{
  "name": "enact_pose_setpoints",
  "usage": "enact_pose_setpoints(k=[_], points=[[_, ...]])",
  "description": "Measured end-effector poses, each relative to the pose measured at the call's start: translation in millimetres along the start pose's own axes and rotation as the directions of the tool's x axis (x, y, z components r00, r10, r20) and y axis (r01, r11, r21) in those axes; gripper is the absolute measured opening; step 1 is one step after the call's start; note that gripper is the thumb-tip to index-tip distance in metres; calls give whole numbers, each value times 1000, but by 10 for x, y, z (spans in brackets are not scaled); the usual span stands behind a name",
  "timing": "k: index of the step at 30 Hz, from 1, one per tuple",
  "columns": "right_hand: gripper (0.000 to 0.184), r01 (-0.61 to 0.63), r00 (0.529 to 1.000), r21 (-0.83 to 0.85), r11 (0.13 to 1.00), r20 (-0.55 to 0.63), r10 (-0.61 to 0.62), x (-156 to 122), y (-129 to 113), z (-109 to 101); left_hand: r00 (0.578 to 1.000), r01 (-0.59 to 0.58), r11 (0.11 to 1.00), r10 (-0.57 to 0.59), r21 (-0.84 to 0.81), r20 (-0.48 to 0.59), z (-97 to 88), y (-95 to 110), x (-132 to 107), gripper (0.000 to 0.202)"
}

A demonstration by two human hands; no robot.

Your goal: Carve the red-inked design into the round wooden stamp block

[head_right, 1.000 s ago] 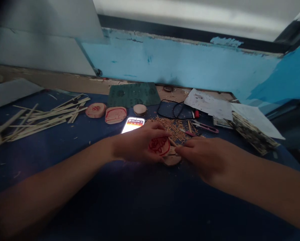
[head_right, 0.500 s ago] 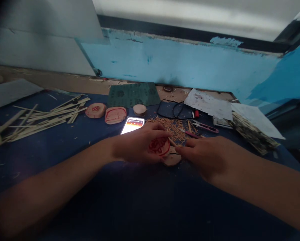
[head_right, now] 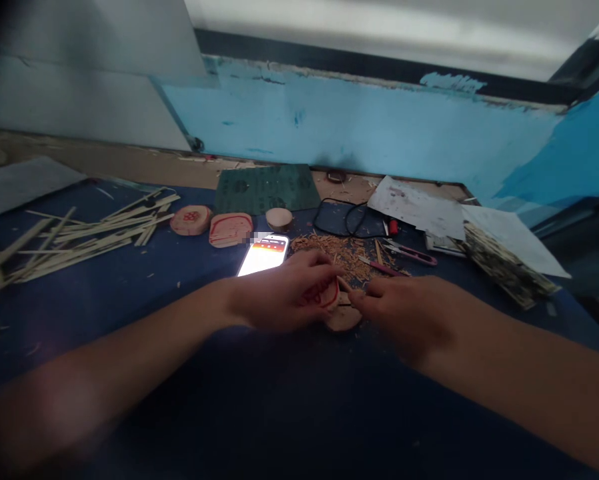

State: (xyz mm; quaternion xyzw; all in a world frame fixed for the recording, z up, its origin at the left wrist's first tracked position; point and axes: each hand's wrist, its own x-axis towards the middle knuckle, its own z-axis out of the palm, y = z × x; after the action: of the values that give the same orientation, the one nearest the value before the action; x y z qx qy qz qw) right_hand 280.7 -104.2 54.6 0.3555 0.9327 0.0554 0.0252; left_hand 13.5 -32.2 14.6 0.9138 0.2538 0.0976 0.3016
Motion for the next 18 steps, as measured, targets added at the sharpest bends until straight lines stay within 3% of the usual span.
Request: enact_pose_setpoints(k=[3,6,10,12,15,17,18], points=[[39,103,992,-157,982,-58,-113,58,-140,-103,999,4,998,-7,60,42,-5,19,13,56],[29,174,982,-268,948,-27,-188,140,-217,-209,997,5,996,-12,94,70,-15,37,21,50],[27,144,974,-60,988,187,-130,224,-100,-244,995,16,994,-26,107,95,-28,59,20,57],[31,119,965,-8,993,238,-114,211,-39,-202,994,20,993,-32,113,100,-33,73,20,56],[30,185,978,-172,968,125,-165,140,-48,-118,994,19,993,-31,118,103,-36,91,22,50],[30,154,988,-319,935,26,-154,116,-75,-94,994,15,993,-27,116,104,-38,96,23,47],[31,179,983,-310,934,26,-180,125,-77,-97,994,14,993,-26,116,102,-39,98,24,47]])
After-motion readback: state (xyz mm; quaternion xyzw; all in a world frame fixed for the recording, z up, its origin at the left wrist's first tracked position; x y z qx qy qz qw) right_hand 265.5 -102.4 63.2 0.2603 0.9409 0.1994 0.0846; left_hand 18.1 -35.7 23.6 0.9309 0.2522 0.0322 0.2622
